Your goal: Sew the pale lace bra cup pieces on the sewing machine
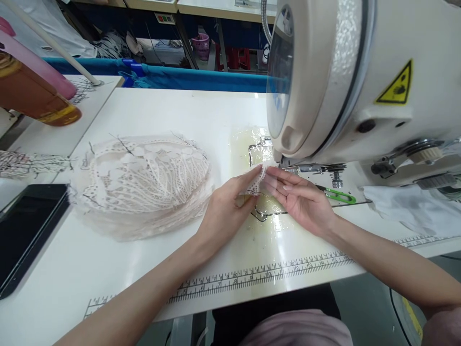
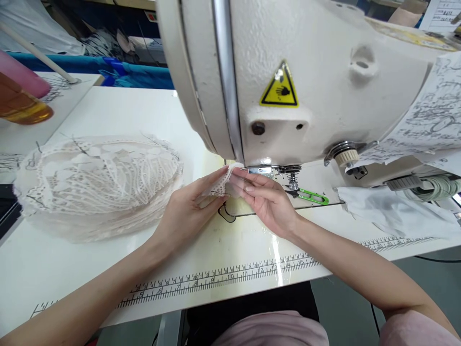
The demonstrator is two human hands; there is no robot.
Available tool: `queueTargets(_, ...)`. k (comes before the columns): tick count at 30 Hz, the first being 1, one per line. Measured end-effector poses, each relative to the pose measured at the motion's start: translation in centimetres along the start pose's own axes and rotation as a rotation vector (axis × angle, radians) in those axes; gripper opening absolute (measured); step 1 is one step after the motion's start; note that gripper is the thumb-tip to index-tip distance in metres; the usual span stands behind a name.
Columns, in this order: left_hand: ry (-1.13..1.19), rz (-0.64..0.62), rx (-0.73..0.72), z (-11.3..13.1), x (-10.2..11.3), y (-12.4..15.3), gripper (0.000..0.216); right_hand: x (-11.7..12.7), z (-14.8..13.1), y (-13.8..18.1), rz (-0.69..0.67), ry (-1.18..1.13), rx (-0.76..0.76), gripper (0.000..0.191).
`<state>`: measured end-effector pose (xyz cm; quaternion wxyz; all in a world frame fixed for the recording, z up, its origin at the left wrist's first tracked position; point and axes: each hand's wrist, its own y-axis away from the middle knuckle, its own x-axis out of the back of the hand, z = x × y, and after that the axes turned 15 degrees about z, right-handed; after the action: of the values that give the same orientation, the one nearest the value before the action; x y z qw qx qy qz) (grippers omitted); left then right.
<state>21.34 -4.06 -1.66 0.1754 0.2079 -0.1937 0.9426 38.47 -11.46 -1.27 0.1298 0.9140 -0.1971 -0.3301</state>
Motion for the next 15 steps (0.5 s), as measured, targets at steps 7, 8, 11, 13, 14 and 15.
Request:
queueTargets(7,0.006,0.006,-0.006,0.01,0.03,-0.14,0.057,0.01,0.00,0.14,0.009,0.013,-0.008,0.029)
queueTargets(8,0.006,0.007,-0.010,-0.01,0.03,-0.16,0.057,0.00,0.00,0.16,0.009,0.009,-0.009,0.029)
queueTargets(11,0.006,0.012,-0.019,-0.13,0.02,-0.17,0.057,-0.03,0.04,0.23,0.000,0.003,0.000,0.029)
queueTargets(13,0.007,0.022,-0.025,-0.24,0.01,-0.15,0.057,-0.04,0.09,0.29,-0.014,0.007,0.006,0.029)
queueTargets(14,0.008,0.028,-0.031,-0.30,0.01,-0.14,0.058,-0.03,0.12,0.32,-0.023,0.009,0.008,0.029)
queueTargets(15,0.009,0.033,-0.039,-0.36,0.01,-0.12,0.059,-0.03,0.16,0.35,-0.031,0.012,0.009,0.030)
